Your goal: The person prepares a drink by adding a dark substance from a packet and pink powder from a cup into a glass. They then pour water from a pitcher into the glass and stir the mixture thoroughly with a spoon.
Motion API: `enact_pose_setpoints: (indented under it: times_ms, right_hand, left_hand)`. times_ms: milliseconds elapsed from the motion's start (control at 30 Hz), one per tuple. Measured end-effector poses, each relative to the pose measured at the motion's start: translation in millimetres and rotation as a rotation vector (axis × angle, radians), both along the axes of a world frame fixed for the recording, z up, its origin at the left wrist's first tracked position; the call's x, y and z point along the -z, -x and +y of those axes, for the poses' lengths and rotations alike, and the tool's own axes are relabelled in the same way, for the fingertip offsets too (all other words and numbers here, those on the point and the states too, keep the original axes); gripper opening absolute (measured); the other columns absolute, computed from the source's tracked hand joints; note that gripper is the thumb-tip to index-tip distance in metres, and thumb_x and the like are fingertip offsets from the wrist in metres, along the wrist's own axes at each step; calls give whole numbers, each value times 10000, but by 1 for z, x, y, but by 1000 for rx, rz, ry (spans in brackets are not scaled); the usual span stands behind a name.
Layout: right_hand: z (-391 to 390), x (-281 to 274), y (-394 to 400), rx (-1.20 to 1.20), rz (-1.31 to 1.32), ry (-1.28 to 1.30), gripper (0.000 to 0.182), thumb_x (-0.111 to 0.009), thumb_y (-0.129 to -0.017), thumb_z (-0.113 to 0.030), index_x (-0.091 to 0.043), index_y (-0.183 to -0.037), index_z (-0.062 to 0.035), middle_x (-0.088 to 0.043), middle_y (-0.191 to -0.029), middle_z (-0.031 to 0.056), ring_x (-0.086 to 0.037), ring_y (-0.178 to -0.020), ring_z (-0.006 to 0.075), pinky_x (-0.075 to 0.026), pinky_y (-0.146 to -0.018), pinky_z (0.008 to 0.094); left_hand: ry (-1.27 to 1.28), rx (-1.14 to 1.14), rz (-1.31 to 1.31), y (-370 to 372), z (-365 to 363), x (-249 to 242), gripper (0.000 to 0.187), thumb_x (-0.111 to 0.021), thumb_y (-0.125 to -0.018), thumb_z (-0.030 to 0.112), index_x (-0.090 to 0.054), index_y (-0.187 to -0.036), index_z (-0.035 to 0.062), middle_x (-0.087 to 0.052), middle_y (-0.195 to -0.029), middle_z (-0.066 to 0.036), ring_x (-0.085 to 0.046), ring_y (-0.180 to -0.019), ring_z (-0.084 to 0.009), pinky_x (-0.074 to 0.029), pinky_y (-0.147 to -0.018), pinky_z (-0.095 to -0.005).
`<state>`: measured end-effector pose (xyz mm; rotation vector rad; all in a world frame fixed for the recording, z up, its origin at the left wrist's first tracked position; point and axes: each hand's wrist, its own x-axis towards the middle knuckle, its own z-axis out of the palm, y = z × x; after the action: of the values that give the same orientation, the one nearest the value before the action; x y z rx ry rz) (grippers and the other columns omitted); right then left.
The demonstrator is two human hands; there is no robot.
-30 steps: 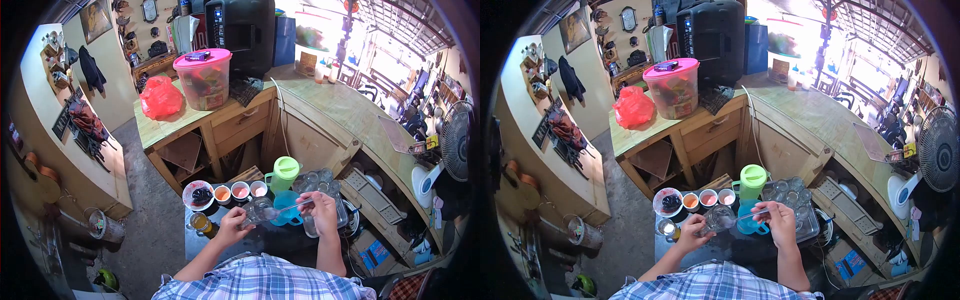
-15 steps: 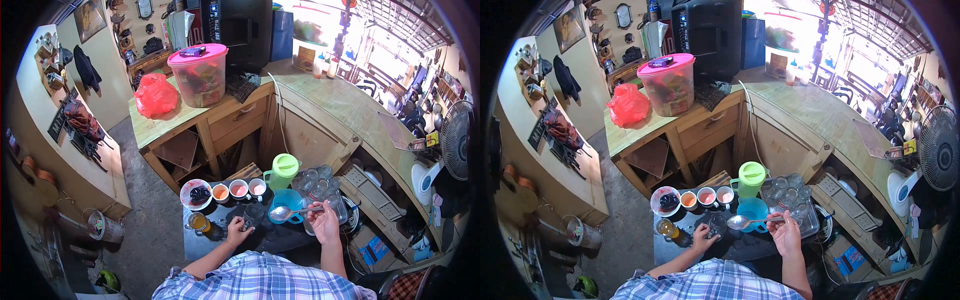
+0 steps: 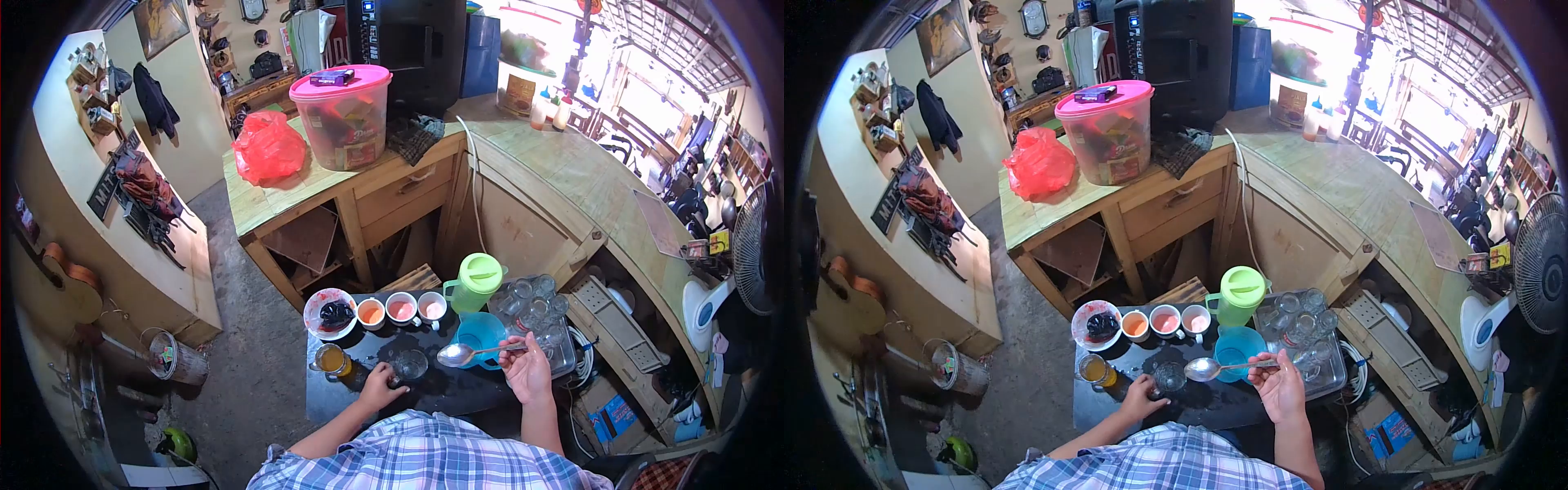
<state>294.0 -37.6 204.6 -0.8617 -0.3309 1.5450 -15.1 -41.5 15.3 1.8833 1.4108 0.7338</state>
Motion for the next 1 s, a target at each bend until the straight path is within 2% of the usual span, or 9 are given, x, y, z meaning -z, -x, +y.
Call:
enact_pose_setpoints:
  times_ms: [133,267,367,433,500,600,733,867,1000]
  right_hand:
    - [1,-2,-5,20,1,-2,399,-459,-986,-368,-572,-983,15,-628,-940,169,-628,-771,219,-535,-716,332]
    - [2,-2,-9,50,50,7,395,-457,-987,-367,-567,-984,13,-620,-940,164,-622,-776,216,-535,-718,331]
    - [1,0,-10,46,102,1,393,-457,-987,-363,-570,-984,13,-624,-944,167,-624,-781,216,-535,-721,329]
    - [-2,-1,-10,48,99,-1,390,-456,-987,-360,-572,-983,12,-628,-944,168,-626,-781,217,-535,-724,329]
    - [-5,-1,-12,52,96,-3,387,-456,-987,-357,-574,-983,11,-633,-943,168,-628,-781,219,-535,-726,328]
    - [-11,0,-17,64,93,-1,381,-456,-987,-354,-578,-983,7,-641,-939,168,-633,-780,222,-535,-730,327]
    - [-17,3,-26,99,101,13,372,-457,-986,-351,-578,-978,1,-644,-936,166,-635,-773,218,-535,-729,327]
    - [-17,5,-26,121,127,34,365,-455,-986,-349,-574,-972,-4,-644,-941,164,-635,-773,212,-534,-727,323]
    - [-11,6,-24,94,160,37,362,-457,-986,-349,-572,-972,-6,-641,-942,164,-634,-776,211,-535,-731,323]
  left_hand:
    - [107,-10,61,19,13,-41,484,-728,-637,36,-520,-1073,18,-579,-951,-142,-610,-819,-271,-502,-687,-363]
    - [-44,-221,-18,40,64,-97,372,-700,-668,32,-548,-1007,10,-575,-810,-114,-585,-675,-189,-489,-607,-335]
    - [-131,-407,191,72,125,-75,347,-718,-663,64,-546,-959,9,-602,-834,-186,-604,-795,-360,-493,-714,-416]
    - [-49,-439,464,91,153,-56,489,-737,-653,113,-546,-1089,5,-624,-1037,-213,-593,-1019,-356,-484,-870,-439]
    - [21,-432,685,104,173,-29,602,-763,-648,164,-527,-1180,12,-613,-1119,-205,-575,-1091,-330,-459,-942,-438]
    - [249,-409,799,108,186,-23,687,-809,-610,212,-536,-1201,-6,-629,-1128,-188,-615,-1032,-330,-497,-905,-402]
    - [373,-324,777,111,196,-31,512,-817,-602,256,-677,-1034,18,-666,-1082,-165,-648,-1004,-299,-521,-874,-392]
    - [297,-266,795,129,202,-13,624,-835,-543,290,-647,-1058,-6,-674,-1048,-161,-653,-961,-302,-531,-838,-379]
    - [261,-387,544,142,196,-29,584,-828,-542,267,-642,-1012,-26,-669,-1015,-201,-654,-937,-325,-526,-825,-387]
